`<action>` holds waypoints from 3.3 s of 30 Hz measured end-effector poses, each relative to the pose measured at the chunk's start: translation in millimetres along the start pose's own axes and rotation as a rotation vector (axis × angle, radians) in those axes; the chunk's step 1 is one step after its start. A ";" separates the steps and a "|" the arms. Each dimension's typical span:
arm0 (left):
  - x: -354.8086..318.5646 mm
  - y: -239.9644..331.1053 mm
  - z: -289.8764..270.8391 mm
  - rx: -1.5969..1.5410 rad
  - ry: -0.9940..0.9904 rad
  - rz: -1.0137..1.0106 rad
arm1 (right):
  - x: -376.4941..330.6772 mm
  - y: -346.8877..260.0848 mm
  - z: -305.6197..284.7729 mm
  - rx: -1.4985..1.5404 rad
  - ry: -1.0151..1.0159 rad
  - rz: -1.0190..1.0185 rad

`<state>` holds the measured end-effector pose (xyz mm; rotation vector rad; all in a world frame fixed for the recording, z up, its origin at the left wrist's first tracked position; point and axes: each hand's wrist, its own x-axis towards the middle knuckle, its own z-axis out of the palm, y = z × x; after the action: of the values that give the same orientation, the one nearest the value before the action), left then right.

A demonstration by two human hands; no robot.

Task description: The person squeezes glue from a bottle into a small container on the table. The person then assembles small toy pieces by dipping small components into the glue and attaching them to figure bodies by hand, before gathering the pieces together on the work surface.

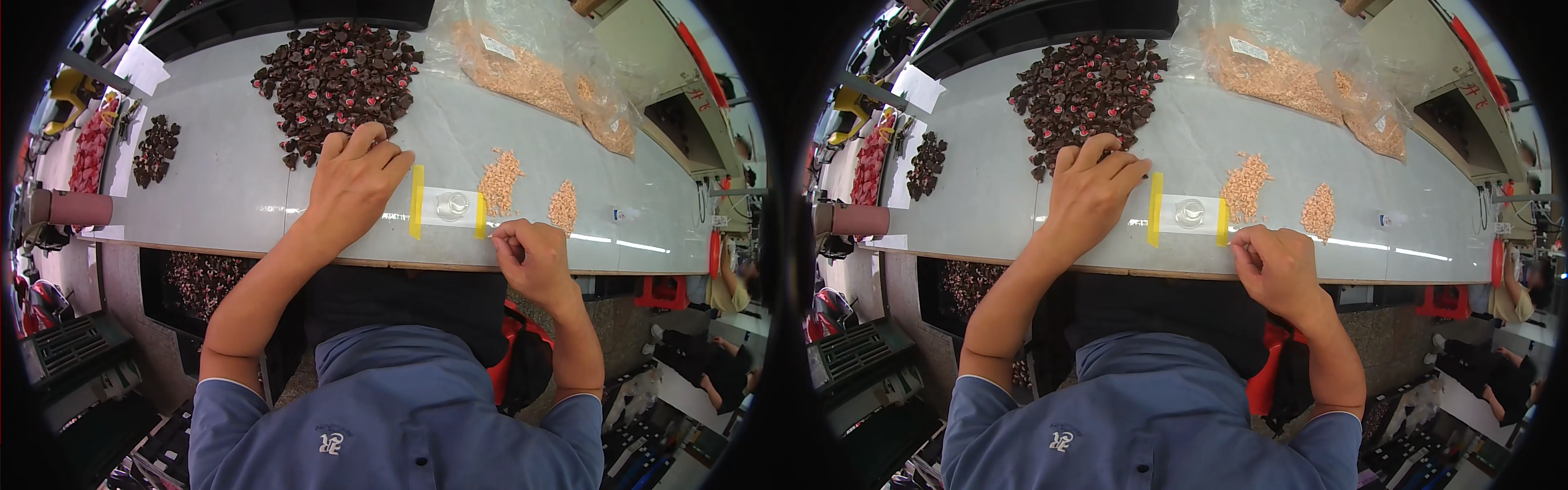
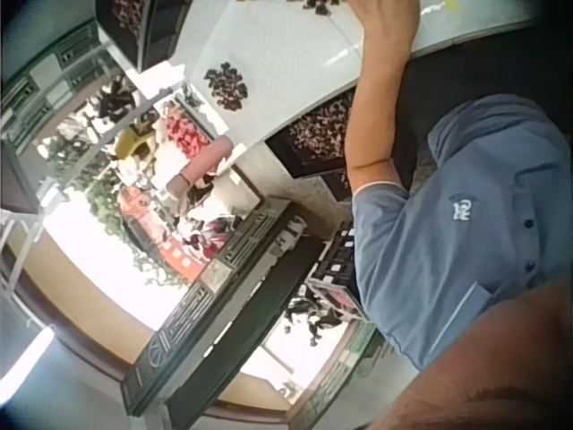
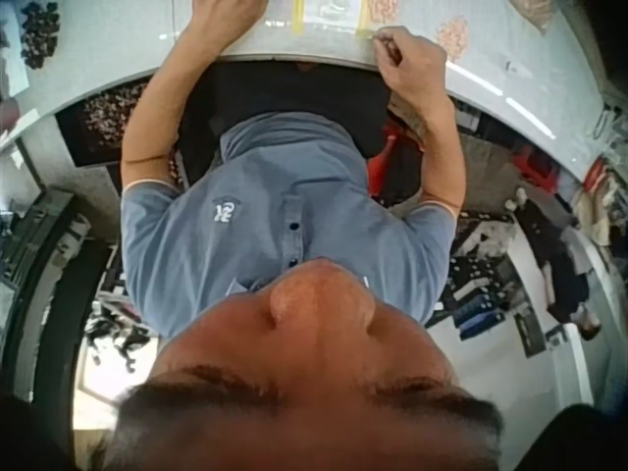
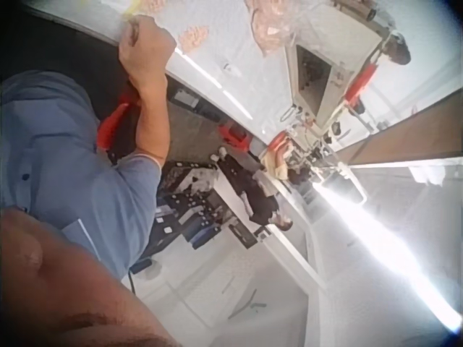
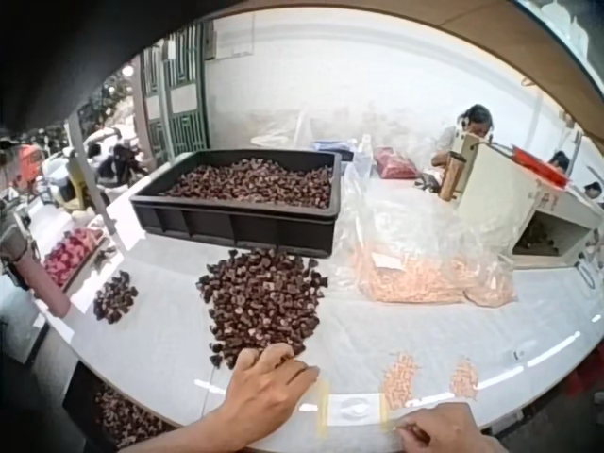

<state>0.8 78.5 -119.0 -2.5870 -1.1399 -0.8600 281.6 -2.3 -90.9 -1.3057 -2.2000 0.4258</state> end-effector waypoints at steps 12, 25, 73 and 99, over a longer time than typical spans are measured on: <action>-5.8 16.6 -13.4 -0.161 -0.175 -0.046 | 0.3 2.1 -2.4 0.035 -0.004 0.004; -14.2 12.1 -19.1 -0.315 -0.289 -0.225 | 28.9 -9.9 -12.7 -0.042 0.016 -0.116; -15.4 43.7 -2.2 -1.832 -0.367 -0.883 | 19.0 -30.3 -25.3 -0.015 0.224 -0.058; -36.2 42.2 -22.0 -1.900 -0.270 -0.983 | 32.2 -54.5 37.4 0.185 0.252 -0.165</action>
<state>2.3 18.7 -119.4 -2.9453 -2.5773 -3.0606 208.5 -0.1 -83.3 -1.0122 -1.9872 0.3699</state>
